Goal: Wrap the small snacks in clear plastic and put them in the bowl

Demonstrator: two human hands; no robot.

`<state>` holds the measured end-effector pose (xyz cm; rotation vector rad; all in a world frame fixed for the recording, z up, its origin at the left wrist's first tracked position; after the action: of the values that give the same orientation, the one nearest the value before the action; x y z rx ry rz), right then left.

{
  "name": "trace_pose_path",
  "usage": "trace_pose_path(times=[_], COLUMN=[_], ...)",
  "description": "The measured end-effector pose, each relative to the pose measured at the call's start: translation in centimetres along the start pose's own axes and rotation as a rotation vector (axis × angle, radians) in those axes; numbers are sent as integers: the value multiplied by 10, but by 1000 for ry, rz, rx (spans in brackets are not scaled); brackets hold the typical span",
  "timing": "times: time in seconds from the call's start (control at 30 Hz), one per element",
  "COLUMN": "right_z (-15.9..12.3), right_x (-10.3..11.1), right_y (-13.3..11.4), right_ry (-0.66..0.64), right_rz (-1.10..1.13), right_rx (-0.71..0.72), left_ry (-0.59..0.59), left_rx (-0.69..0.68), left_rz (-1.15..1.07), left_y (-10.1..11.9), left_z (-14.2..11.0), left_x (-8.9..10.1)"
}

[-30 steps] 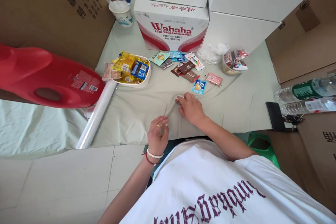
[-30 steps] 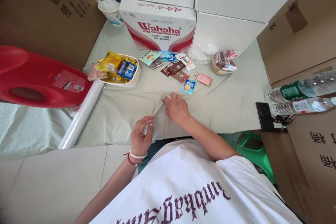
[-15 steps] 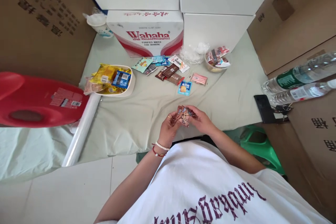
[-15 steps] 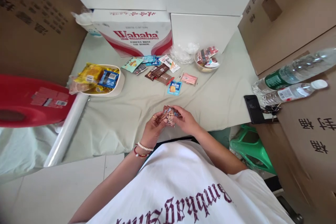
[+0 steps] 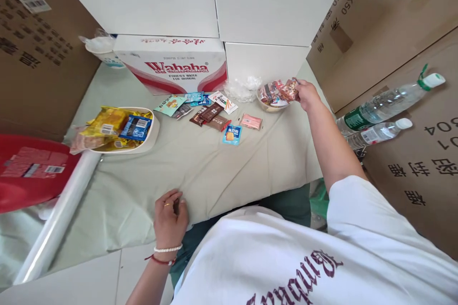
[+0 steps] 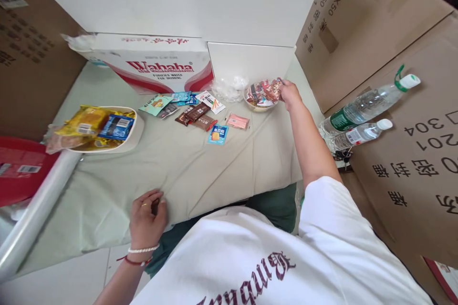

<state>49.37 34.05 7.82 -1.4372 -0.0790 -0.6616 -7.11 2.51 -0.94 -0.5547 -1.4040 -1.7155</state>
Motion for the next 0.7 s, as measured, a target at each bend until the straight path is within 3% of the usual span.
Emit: trace_pose_path(times=[0.1,0.3,0.57,0.7], right_z=[11,-21,-3,9], right_x=[-27,-30,-17,-23], right_y=[15,7,34,24], right_ry=[23,228,123,140], right_rz=[-169,-623,-591,-569], right_rx=[-178,-15,-31,32], left_ry=[81,184,190,195], left_rx=[-169,-288,-331,-310], left_rz=[152,270,298,291], left_y=[14,34,45,43], left_z=[-11,-18,-16,-16], left_x=[-7,-8,-4,-4])
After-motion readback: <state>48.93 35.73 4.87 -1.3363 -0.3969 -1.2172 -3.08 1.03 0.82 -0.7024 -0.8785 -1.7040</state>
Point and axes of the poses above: each hand's wrist, its own z-axis towards the middle knuckle, its own x-axis out of the back of the hand, y = z × x, the point moved 10 cm from there along z, towards the middle knuckle, and after that the axes turned 1 degree about x, right-handed, at the moved point
